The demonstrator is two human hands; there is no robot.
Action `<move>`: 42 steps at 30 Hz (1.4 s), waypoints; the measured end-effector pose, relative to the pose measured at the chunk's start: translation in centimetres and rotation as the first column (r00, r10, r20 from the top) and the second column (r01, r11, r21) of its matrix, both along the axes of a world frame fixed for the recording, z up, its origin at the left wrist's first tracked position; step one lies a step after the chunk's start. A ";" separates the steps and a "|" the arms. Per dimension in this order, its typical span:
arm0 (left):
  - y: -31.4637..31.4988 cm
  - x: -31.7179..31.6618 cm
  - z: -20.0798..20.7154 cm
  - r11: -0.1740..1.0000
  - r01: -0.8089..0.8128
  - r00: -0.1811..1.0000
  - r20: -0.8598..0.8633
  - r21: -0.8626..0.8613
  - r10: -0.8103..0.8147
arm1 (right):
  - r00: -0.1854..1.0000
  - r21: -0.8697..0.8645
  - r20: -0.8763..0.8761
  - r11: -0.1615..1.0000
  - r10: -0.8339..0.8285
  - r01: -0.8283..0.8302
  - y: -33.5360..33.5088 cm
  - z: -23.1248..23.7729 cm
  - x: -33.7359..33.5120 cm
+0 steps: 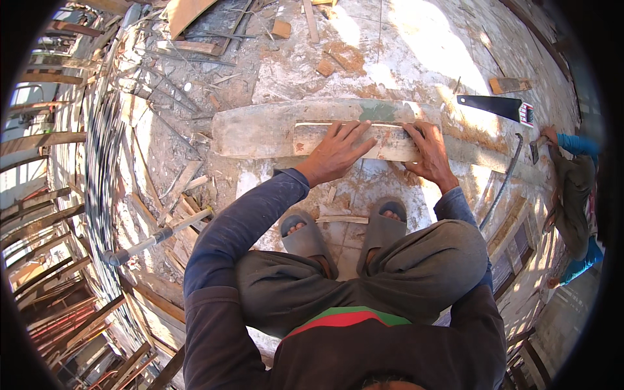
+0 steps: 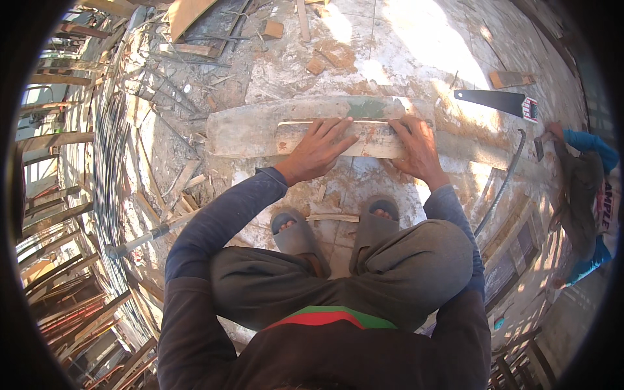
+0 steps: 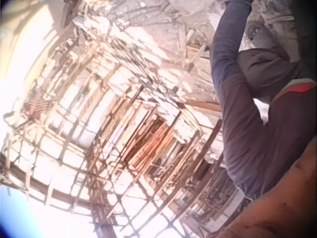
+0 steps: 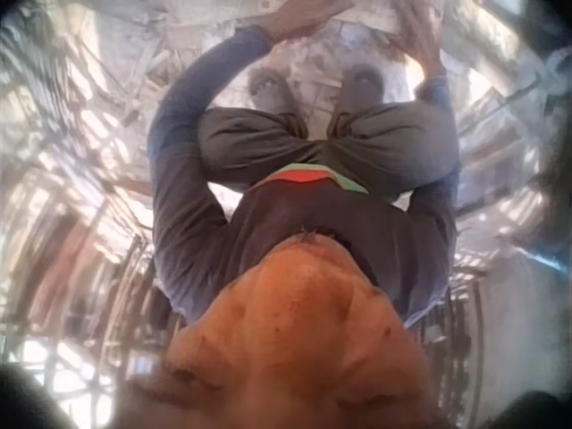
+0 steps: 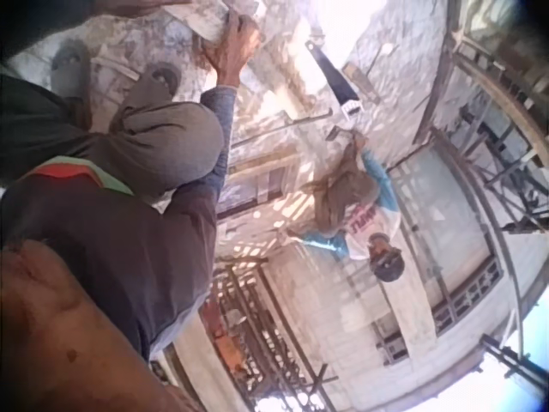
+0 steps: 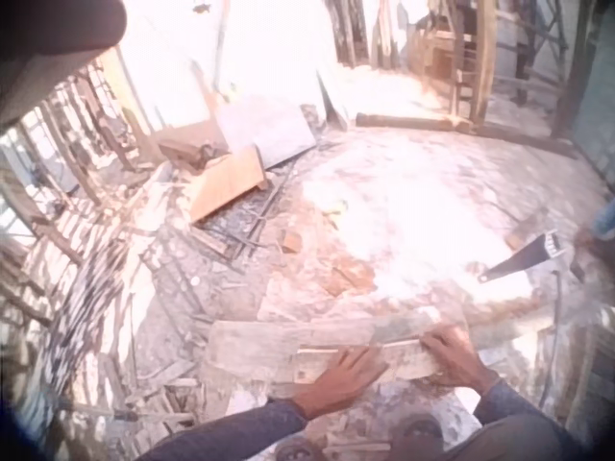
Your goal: The person sits on the floor and uses a hand saw to cut a piece of wood, then uses a hammer to split the cut piece into smaller sections. The person handles the wood and tools directly without additional machinery.
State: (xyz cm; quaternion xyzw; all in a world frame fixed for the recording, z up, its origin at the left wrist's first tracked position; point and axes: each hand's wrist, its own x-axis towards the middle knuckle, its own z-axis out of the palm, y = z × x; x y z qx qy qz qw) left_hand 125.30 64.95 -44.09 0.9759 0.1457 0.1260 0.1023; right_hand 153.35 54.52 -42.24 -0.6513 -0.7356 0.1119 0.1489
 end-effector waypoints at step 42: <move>-0.7 -10.2 -0.5 0.948 -0.252 0.940 -0.281 -0.197 0.192 | 0.974 0.006 -0.118 0.981 0.194 -0.194 -0.6 -0.9 -0.8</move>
